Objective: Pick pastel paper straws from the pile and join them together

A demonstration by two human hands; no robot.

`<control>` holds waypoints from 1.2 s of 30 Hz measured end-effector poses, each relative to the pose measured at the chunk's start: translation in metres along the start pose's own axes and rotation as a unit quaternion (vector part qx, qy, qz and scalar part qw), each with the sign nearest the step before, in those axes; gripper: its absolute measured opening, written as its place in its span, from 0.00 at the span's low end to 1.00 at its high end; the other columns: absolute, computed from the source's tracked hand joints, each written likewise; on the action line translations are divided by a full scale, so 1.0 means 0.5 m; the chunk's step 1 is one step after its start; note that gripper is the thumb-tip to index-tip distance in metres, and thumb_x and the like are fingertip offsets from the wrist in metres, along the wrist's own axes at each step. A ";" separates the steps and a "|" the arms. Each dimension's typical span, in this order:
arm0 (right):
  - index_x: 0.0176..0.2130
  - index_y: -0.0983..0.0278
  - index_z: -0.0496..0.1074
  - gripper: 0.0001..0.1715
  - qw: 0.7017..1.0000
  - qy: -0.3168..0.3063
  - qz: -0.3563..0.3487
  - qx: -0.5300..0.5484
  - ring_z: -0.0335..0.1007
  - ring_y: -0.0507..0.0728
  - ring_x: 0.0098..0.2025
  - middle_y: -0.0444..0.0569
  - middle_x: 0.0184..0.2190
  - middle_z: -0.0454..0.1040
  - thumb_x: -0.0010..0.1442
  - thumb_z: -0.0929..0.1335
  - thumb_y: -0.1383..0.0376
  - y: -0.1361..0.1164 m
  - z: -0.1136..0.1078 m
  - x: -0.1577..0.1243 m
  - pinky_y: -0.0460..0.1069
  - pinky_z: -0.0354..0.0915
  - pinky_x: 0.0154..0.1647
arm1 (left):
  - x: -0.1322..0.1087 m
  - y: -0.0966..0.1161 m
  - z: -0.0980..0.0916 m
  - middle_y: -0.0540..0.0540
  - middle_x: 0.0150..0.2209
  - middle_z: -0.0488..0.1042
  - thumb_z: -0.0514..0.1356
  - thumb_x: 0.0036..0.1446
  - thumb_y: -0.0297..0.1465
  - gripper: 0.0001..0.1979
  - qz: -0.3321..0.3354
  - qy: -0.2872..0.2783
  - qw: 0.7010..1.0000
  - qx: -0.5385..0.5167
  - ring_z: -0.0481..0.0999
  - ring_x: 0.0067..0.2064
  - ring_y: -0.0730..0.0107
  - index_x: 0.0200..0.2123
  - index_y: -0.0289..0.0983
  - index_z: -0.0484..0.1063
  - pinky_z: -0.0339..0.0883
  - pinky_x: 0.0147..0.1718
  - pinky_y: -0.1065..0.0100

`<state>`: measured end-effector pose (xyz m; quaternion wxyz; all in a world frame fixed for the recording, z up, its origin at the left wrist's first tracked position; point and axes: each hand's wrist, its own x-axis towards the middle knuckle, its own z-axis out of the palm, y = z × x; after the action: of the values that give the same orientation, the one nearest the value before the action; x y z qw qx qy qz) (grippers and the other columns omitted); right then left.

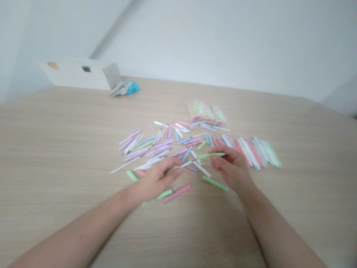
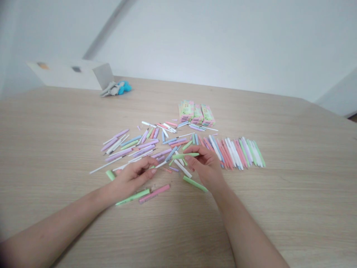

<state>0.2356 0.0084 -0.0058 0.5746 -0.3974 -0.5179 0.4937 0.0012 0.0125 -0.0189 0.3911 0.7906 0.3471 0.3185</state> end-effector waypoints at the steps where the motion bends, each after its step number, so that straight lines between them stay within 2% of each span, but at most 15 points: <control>1: 0.33 0.62 0.76 0.07 1.000 -0.004 -0.001 -0.001 0.56 0.47 0.19 0.39 0.17 0.64 0.49 0.73 0.65 0.001 -0.001 0.000 0.44 0.53 0.19 | 0.000 0.000 0.000 0.50 0.33 0.69 0.51 0.63 0.33 0.10 -0.001 -0.001 1.000 0.003 0.67 0.34 0.72 0.42 0.37 0.68 0.59 0.34 0.72; 6: 0.34 0.62 0.75 0.07 1.000 -0.024 0.003 -0.020 0.57 0.47 0.20 0.39 0.18 0.64 0.50 0.73 0.65 0.002 -0.002 -0.001 0.44 0.54 0.20 | -0.001 -0.001 -0.001 0.48 0.35 0.71 0.51 0.63 0.33 0.11 -0.005 -0.010 1.000 0.013 0.68 0.35 0.70 0.44 0.37 0.68 0.61 0.34 0.72; 15: 0.34 0.63 0.74 0.10 0.990 -0.042 0.028 -0.135 0.59 0.48 0.21 0.42 0.22 0.67 0.50 0.72 0.62 -0.003 0.006 -0.006 0.44 0.56 0.21 | -0.002 -0.002 0.002 0.48 0.36 0.72 0.51 0.62 0.31 0.10 0.020 -0.019 0.999 0.024 0.69 0.36 0.71 0.44 0.37 0.68 0.63 0.37 0.72; 20: 0.35 0.63 0.73 0.11 0.985 -0.076 0.065 -0.144 0.58 0.47 0.21 0.41 0.22 0.66 0.51 0.72 0.60 0.003 0.014 -0.011 0.43 0.53 0.20 | -0.003 0.000 0.002 0.48 0.39 0.72 0.51 0.62 0.31 0.10 0.021 -0.029 0.999 0.040 0.70 0.39 0.70 0.45 0.38 0.68 0.63 0.40 0.71; 24: 0.34 0.63 0.73 0.11 0.982 -0.107 0.065 -0.145 0.59 0.48 0.22 0.42 0.24 0.68 0.51 0.71 0.60 0.004 0.025 -0.013 0.43 0.54 0.21 | -0.004 0.005 0.002 0.46 0.42 0.72 0.52 0.62 0.31 0.11 0.013 -0.031 0.998 0.049 0.71 0.43 0.67 0.46 0.38 0.67 0.63 0.43 0.69; 31: 0.33 0.64 0.73 0.09 0.978 -0.119 0.071 -0.153 0.55 0.47 0.20 0.40 0.20 0.64 0.50 0.71 0.62 0.000 0.039 -0.017 0.43 0.51 0.19 | -0.005 0.004 0.004 0.46 0.42 0.74 0.53 0.61 0.31 0.11 0.005 -0.038 0.996 0.076 0.72 0.43 0.66 0.46 0.39 0.68 0.64 0.42 0.68; 36: 0.34 0.64 0.73 0.11 0.978 -0.120 0.083 -0.150 0.59 0.48 0.21 0.41 0.20 0.66 0.50 0.71 0.61 0.003 0.035 -0.019 0.43 0.54 0.20 | -0.005 -0.002 0.005 0.45 0.42 0.75 0.53 0.61 0.32 0.12 0.010 -0.035 0.996 0.083 0.73 0.43 0.66 0.47 0.39 0.69 0.65 0.42 0.68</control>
<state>0.2181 -0.0015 -0.0063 0.3991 -0.4583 -0.6166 0.5006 0.0016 0.0096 -0.0216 0.3325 0.8345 0.3508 0.2647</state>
